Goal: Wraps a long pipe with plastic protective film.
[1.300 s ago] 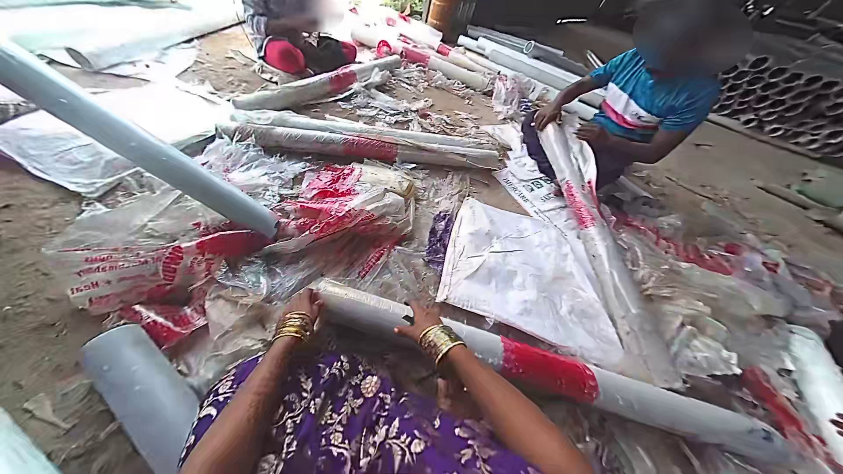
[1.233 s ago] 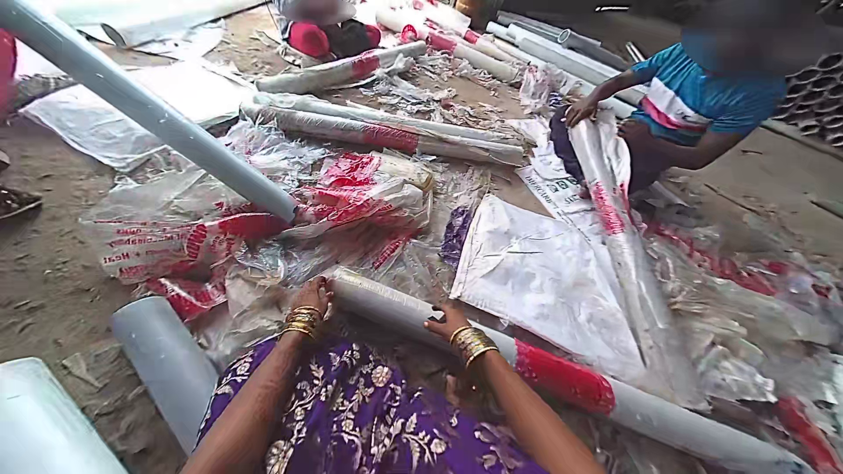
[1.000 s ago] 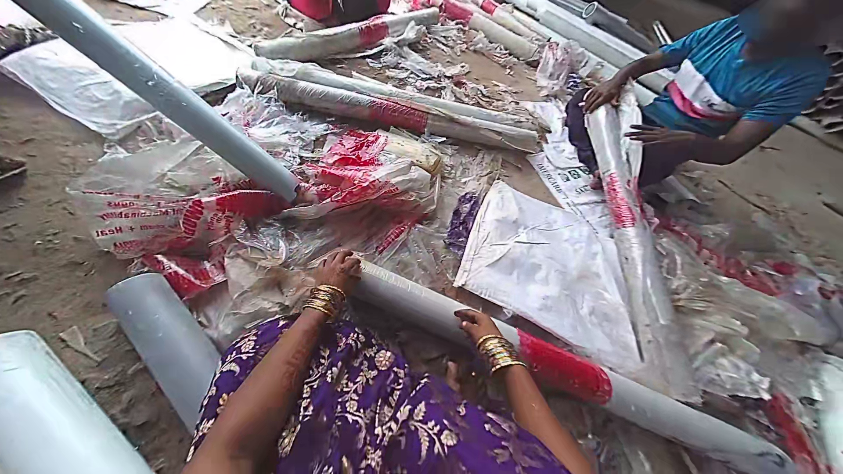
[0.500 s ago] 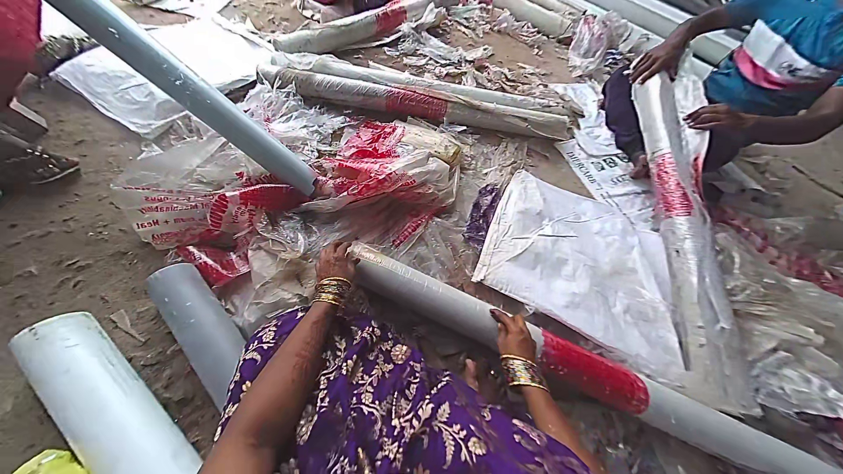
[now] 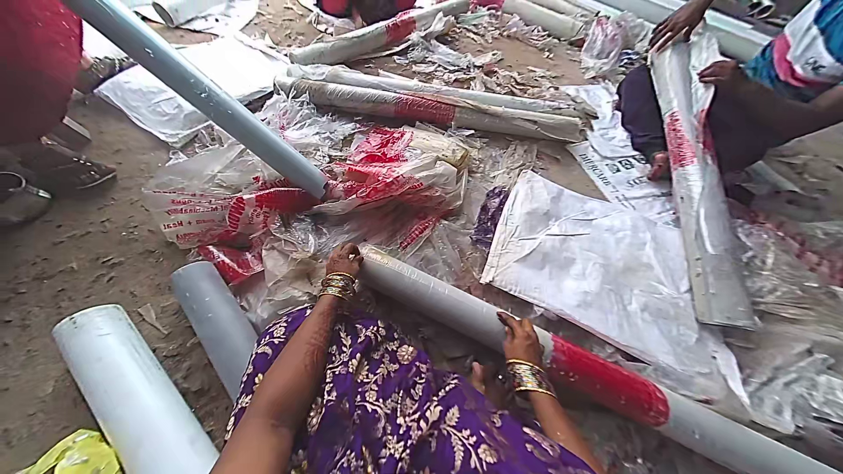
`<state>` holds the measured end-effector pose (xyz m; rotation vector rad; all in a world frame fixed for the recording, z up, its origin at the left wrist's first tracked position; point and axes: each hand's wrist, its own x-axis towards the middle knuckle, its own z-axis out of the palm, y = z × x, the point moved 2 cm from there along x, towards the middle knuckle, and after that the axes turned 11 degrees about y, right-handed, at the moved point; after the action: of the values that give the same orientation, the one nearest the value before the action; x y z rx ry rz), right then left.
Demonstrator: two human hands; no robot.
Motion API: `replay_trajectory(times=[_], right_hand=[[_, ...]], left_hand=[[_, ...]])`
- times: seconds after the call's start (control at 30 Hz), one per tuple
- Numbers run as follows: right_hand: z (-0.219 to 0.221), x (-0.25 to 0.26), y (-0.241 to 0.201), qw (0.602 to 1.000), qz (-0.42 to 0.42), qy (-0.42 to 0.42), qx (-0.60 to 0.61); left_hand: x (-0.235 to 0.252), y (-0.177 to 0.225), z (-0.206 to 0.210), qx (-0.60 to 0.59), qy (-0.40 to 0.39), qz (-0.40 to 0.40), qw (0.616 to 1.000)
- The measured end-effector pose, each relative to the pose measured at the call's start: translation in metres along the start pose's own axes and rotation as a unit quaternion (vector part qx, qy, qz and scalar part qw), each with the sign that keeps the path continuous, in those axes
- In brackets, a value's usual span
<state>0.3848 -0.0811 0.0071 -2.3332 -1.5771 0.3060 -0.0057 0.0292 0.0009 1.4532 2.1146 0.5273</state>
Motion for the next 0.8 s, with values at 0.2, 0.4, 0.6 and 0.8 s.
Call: replay_trajectory(times=[0.2, 0.4, 0.6, 0.8], right_hand=[[0.002, -0.001, -0.001, 1.0, 0.0, 0.001, -0.001], [0.001, 0.002, -0.008, 0.998, 0.021, -0.029, -0.042], [0.004, 0.005, -0.004, 0.999, 0.019, -0.017, -0.034], [0.001, 0.011, 0.001, 0.997, 0.052, -0.054, 0.007]], left_hand=[[0.004, 0.001, -0.001, 0.04, -0.048, 0.027, 0.998], [0.002, -0.01, -0.005, 0.011, -0.054, 0.061, 0.997], [-0.012, 0.0, -0.021, 0.02, 0.008, 0.032, 0.999], [-0.038, 0.024, 0.02, 0.011, -0.039, 0.288, 0.957]])
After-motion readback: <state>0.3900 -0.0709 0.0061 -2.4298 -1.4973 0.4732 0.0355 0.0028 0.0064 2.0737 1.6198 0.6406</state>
